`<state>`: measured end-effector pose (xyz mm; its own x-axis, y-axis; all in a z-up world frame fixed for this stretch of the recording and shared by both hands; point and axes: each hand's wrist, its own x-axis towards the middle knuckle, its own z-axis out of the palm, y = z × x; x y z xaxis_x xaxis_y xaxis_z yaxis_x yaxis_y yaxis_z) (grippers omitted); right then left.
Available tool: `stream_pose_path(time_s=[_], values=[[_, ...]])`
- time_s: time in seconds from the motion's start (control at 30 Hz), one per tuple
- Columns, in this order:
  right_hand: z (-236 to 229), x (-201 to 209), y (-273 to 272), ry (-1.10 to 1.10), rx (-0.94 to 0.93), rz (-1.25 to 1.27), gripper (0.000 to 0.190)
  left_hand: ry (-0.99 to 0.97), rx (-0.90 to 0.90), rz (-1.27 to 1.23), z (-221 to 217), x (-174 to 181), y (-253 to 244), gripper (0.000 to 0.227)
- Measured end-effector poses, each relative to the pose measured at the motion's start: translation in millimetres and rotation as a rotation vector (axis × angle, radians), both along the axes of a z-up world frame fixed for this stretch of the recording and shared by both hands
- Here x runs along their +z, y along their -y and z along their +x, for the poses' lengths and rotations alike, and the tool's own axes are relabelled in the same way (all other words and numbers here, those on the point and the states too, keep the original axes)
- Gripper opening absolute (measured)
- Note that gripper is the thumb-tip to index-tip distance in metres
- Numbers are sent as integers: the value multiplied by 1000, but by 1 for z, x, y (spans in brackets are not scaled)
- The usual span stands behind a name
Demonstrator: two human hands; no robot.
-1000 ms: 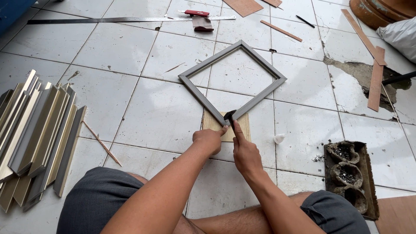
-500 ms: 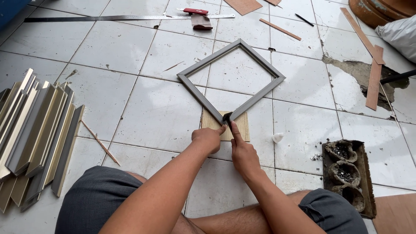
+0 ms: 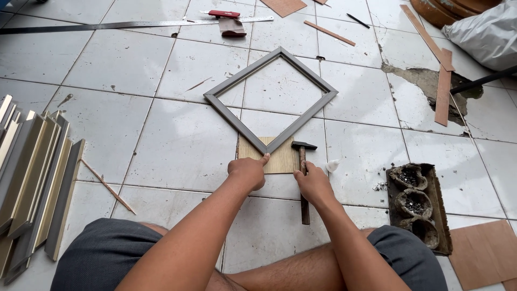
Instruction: Assembling a picture frame by aligning a corner support and hammering a nail into it.
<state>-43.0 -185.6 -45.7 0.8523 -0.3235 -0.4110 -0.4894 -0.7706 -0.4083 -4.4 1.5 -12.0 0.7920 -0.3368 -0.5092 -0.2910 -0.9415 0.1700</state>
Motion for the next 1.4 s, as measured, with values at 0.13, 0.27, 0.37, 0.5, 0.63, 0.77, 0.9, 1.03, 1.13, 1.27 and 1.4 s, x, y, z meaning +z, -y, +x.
stream_pose_path(time_s=[0.13,0.27,0.37,0.5,0.63,0.77,0.9,1.03,1.13,1.27,1.4], values=[[-26,146,-11,23,-2,50,42,17,0,-38,-5,10,0,58],[-23,177,46,246,-227,101,27,40,-2,-82,-3,18,-1,57],[-19,140,116,264,-273,-42,24,38,-4,-84,-4,19,0,56],[-30,95,163,235,-313,-154,21,15,10,-84,-4,26,0,55],[-36,74,155,231,-438,10,19,1,15,-81,-4,31,1,54],[-31,66,156,218,-428,24,18,-15,22,-62,-2,34,3,54],[-28,69,153,145,-371,-62,16,-24,31,-41,-3,36,3,55],[-25,63,158,110,-350,-159,14,-16,20,-51,-2,36,4,54],[-24,63,156,202,-355,-150,12,-7,-16,16,-4,35,3,56],[-19,105,118,566,-434,35,10,29,-36,27,-2,32,2,53],[-10,151,58,792,-302,360,12,33,-28,16,-3,25,2,54]])
